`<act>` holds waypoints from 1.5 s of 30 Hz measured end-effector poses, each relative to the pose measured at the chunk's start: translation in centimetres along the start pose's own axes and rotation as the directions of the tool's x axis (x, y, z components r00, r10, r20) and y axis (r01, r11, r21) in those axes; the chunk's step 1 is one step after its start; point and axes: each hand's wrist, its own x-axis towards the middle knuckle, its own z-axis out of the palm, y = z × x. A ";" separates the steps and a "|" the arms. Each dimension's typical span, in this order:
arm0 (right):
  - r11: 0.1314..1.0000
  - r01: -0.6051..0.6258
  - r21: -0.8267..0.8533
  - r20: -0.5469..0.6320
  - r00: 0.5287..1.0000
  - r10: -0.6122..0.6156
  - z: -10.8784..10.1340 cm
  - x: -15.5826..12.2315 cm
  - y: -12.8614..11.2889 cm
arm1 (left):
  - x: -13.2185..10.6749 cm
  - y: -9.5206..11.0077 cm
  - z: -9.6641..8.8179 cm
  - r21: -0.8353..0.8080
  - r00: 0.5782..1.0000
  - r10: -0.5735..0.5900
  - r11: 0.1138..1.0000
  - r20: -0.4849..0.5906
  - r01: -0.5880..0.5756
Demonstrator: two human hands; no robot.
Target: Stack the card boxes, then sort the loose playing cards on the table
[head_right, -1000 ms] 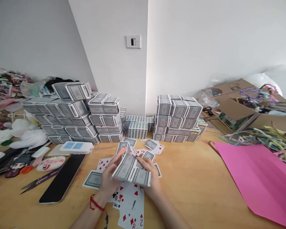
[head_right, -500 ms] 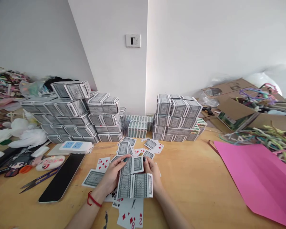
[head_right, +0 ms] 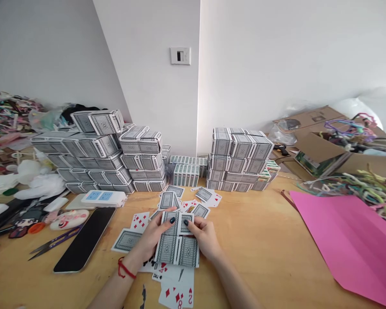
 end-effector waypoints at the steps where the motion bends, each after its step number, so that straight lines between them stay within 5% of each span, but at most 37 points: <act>1: 1.000 0.009 -0.025 -0.019 1.000 -0.010 0.0 0.0 0.0 | -0.1 0.1 0.1 0.039 1.000 0.010 0.999 -0.003 -0.010; 9: 0.999 0.010 -0.040 -0.117 0.993 -0.015 -0.2 0.0 -0.1 | -0.3 0.8 0.6 0.263 0.972 0.219 0.946 -0.088 -0.189; 16: 1.000 0.020 -0.009 -0.312 0.950 -0.022 -1.1 0.2 -0.2 | 0.2 -0.1 -1.0 0.378 0.958 0.228 0.914 -0.176 -0.148; 32: 0.930 0.083 -0.359 -0.293 0.936 -0.196 -0.5 0.2 0.0 | -0.1 -0.1 -0.6 0.401 0.950 0.280 0.893 -0.136 -0.206; 45: 0.958 0.074 -0.278 -0.117 0.987 -0.110 -0.3 0.1 0.3 | -0.6 0.3 0.0 0.395 0.960 0.277 0.887 -0.042 -0.239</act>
